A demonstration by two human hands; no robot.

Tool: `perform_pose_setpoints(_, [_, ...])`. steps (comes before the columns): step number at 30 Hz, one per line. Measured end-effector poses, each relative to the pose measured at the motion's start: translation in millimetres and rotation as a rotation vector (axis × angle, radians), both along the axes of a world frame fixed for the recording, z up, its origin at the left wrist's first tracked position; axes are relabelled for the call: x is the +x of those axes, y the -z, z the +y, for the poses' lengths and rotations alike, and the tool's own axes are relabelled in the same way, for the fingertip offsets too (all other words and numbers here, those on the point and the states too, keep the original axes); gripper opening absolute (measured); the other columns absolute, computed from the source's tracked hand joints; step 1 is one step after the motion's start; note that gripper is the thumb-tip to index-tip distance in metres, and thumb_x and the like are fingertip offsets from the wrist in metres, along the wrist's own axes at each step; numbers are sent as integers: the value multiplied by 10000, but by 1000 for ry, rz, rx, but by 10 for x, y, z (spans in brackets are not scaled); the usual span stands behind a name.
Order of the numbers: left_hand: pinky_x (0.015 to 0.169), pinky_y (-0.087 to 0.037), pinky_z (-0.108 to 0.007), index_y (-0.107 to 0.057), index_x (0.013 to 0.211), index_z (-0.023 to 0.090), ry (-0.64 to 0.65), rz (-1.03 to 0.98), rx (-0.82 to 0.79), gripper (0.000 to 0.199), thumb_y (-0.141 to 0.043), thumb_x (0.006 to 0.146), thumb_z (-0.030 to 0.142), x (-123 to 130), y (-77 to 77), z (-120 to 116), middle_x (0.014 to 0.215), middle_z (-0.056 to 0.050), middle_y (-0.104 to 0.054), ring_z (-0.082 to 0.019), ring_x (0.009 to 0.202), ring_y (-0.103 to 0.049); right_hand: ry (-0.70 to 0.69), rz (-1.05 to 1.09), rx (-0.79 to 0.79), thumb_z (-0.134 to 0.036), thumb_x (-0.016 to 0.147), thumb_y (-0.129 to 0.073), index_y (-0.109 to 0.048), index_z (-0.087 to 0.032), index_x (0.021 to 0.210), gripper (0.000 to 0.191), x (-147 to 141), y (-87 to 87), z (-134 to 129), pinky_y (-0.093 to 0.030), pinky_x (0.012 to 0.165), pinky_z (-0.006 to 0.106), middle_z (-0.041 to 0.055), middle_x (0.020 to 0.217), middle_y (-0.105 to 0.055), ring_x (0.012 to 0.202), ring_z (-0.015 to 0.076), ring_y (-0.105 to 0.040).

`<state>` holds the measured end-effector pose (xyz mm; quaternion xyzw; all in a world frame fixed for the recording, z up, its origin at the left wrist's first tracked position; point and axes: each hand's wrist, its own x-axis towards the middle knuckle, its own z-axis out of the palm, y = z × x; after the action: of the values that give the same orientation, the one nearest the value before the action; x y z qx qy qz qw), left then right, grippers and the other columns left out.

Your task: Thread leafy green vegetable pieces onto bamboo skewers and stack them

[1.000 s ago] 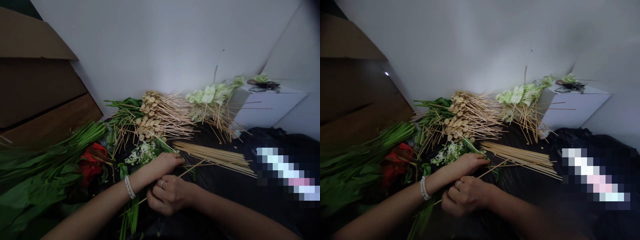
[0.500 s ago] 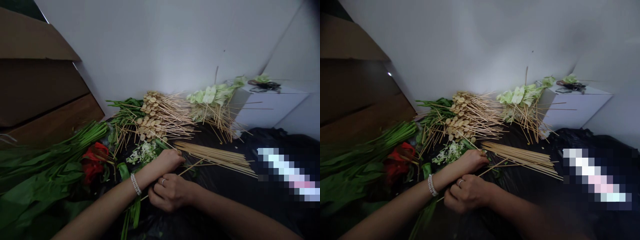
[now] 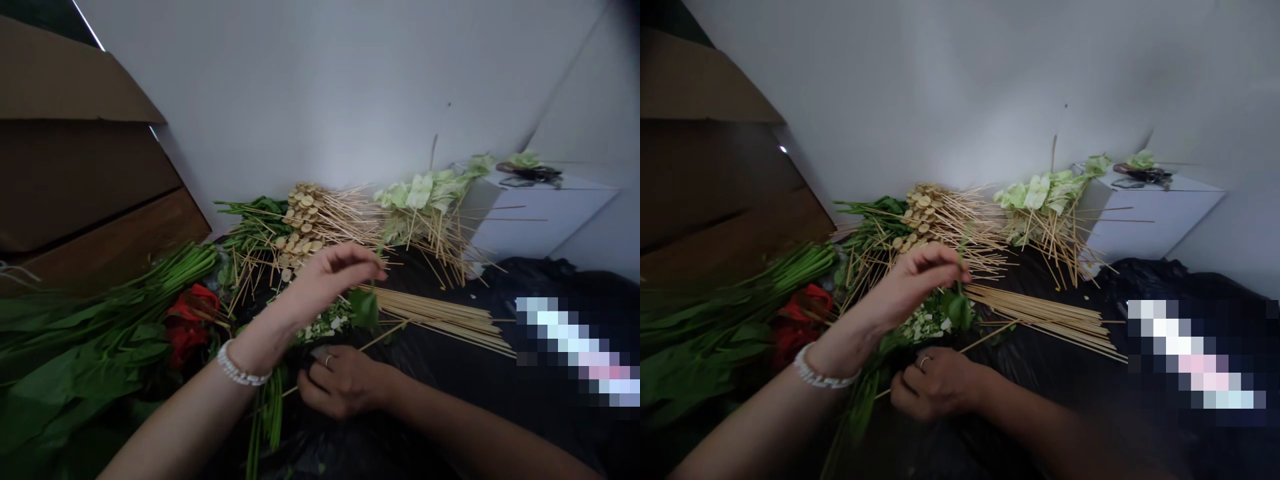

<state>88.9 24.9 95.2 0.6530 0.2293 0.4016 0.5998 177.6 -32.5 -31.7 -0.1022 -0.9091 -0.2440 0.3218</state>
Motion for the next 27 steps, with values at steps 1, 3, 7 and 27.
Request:
perform_pose_setpoints(1, [714,-513,-277,-668,858,165,-46,-75,-19,122,-703,785,255,-113,-116,8,827,-34,-715,-174,801,-670,4,-1,-10,-137,876,-507,-613,-107,955,135,12,-12,2,-363,485,267,-19,631,-547,495,103,-504])
perform_pose_setpoints(3, [731,-534,-312,-659,872,165,-146,-194,-15,163,-723,776,281,-365,-293,57,825,-28,-710,-190,808,-673,29,10,-39,-147,898,-486,-611,-101,1004,170,55,-48,14,-360,489,270,-11,657,-563,515,105,-509])
perform_pose_setpoints(7, [683,-513,-200,-676,846,158,-416,-322,45,150,-761,741,221,-811,-234,228,742,16,-689,-104,700,-631,91,102,-91,-142,923,-444,-594,-99,1081,222,185,-120,86,-384,520,278,-1,667,-589,540,121,-515])
perform_pose_setpoints(27, [666,-486,-207,-760,820,161,-529,-207,-307,277,-859,593,286,-934,1005,262,722,-8,-717,-83,625,-606,465,486,-535,-185,957,-415,-623,-168,991,212,277,-92,334,-451,634,234,33,804,-703,709,149,-663])
